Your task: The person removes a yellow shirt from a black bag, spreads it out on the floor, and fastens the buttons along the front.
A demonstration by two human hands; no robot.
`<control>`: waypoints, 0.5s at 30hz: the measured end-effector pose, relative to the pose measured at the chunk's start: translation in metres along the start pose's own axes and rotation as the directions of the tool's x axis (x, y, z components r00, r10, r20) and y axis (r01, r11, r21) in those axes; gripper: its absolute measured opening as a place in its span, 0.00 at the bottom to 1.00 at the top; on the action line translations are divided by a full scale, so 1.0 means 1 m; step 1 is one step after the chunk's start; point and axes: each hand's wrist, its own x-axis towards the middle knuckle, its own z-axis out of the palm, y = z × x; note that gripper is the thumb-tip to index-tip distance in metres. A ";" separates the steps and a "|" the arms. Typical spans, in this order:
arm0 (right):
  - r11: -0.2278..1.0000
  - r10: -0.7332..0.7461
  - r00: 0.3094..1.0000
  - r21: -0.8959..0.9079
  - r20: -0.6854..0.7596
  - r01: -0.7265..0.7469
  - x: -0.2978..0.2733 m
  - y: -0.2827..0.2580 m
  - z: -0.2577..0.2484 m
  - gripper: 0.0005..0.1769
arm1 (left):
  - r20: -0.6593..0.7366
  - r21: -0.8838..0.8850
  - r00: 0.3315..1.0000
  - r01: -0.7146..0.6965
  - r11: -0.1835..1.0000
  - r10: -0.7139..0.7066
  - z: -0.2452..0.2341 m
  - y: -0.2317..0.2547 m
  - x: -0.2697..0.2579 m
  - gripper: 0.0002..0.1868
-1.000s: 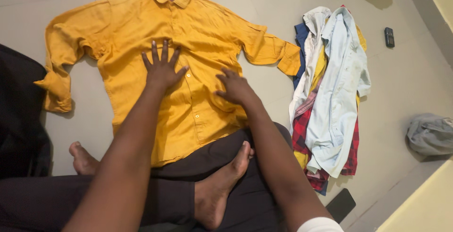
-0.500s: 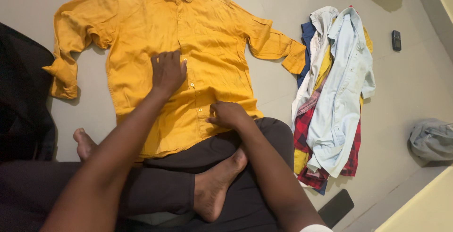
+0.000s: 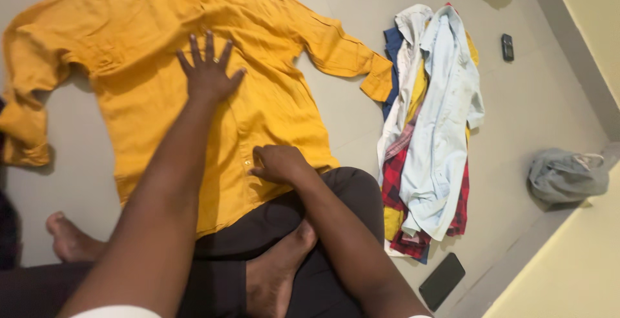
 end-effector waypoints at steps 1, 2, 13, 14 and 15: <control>1.000 0.027 0.999 0.004 -0.028 -0.026 0.002 -0.001 -0.001 0.25 | 0.091 -0.006 0.996 0.025 1.000 -0.024 -0.006 -0.007 0.017 0.45; 0.999 0.040 0.998 0.020 -0.039 -0.040 0.003 0.000 -0.002 0.25 | 0.182 -0.008 0.982 0.050 0.999 -0.048 -0.012 -0.011 0.031 0.46; 0.991 0.121 0.992 0.059 -0.038 -0.118 0.027 0.039 -0.001 0.25 | -0.027 -0.055 0.996 -0.086 0.995 0.085 -0.035 -0.019 -0.127 0.42; 0.987 0.158 0.986 0.049 -0.043 -0.156 0.027 0.047 -0.003 0.25 | -0.020 -0.034 0.994 -0.106 0.994 0.105 -0.043 -0.021 -0.153 0.42; 0.980 0.196 0.979 0.039 -0.050 -0.194 0.027 0.056 -0.006 0.25 | 0.009 0.017 0.995 -0.103 0.995 0.102 -0.053 -0.024 -0.175 0.43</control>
